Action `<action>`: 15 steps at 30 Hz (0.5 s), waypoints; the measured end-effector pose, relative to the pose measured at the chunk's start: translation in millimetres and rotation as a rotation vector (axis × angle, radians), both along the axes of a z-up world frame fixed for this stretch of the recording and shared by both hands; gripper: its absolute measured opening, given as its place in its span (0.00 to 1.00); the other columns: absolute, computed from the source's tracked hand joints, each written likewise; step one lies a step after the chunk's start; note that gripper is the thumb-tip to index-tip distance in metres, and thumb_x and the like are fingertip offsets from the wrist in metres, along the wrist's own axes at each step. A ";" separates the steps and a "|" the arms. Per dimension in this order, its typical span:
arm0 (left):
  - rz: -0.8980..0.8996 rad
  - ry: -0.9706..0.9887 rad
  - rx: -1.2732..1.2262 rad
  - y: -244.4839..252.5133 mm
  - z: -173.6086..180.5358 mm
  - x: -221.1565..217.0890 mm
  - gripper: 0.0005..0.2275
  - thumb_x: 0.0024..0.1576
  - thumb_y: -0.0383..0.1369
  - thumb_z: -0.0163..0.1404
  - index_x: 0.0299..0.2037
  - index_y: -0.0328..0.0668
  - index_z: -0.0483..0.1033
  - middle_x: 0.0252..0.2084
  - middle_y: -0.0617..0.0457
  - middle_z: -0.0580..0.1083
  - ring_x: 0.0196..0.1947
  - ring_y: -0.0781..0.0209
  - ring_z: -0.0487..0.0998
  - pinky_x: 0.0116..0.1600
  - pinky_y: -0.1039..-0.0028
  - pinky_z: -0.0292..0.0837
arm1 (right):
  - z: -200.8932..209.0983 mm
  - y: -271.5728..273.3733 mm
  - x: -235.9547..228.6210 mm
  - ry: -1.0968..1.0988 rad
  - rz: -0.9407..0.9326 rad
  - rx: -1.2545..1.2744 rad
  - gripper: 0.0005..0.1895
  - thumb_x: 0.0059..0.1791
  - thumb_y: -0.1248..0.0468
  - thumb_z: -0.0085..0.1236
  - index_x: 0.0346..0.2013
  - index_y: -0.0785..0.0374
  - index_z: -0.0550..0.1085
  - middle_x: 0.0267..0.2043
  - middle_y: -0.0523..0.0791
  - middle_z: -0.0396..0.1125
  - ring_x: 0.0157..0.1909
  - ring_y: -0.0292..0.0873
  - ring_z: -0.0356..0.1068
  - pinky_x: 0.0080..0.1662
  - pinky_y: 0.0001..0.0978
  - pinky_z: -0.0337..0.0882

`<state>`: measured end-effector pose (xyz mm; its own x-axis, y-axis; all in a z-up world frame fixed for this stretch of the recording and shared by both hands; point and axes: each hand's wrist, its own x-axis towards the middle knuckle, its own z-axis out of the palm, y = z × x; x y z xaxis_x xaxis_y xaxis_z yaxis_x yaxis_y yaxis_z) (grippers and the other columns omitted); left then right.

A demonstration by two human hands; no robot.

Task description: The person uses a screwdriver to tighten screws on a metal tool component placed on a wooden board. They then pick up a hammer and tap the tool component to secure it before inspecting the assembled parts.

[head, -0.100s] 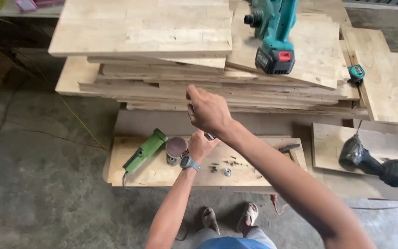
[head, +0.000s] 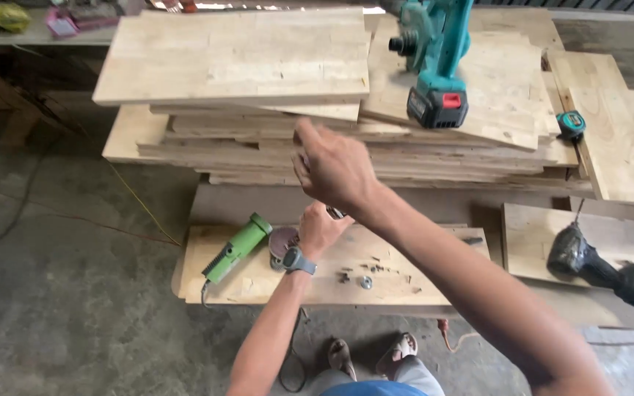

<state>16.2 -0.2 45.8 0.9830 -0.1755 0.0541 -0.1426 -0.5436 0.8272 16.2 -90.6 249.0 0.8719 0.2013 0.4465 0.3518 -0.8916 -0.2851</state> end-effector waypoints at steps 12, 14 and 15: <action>-0.121 -0.291 0.268 -3.1 223.6 125.0 0.29 0.38 0.50 0.67 0.44 0.56 0.64 0.33 0.54 0.80 0.33 0.50 0.81 0.36 0.62 0.69 | 180.4 -37.1 129.5 -0.497 -0.046 -0.034 0.11 0.49 0.60 0.68 0.28 0.59 0.75 0.19 0.40 0.64 0.17 0.38 0.55 0.16 0.36 0.51; -0.134 -0.255 0.269 -5.9 234.3 150.9 0.28 0.39 0.46 0.67 0.46 0.54 0.64 0.38 0.52 0.80 0.36 0.51 0.81 0.36 0.63 0.72 | 175.9 -40.8 168.4 -0.492 -0.008 -0.045 0.03 0.42 0.70 0.62 0.28 0.61 0.75 0.17 0.41 0.62 0.16 0.39 0.54 0.15 0.35 0.50; -0.148 -0.211 0.266 -5.1 236.0 162.7 0.28 0.40 0.42 0.67 0.47 0.52 0.64 0.42 0.50 0.80 0.40 0.53 0.82 0.37 0.64 0.75 | 170.4 -39.9 188.0 -0.480 0.031 -0.060 0.11 0.36 0.80 0.56 0.28 0.63 0.74 0.16 0.42 0.61 0.15 0.40 0.53 0.15 0.35 0.48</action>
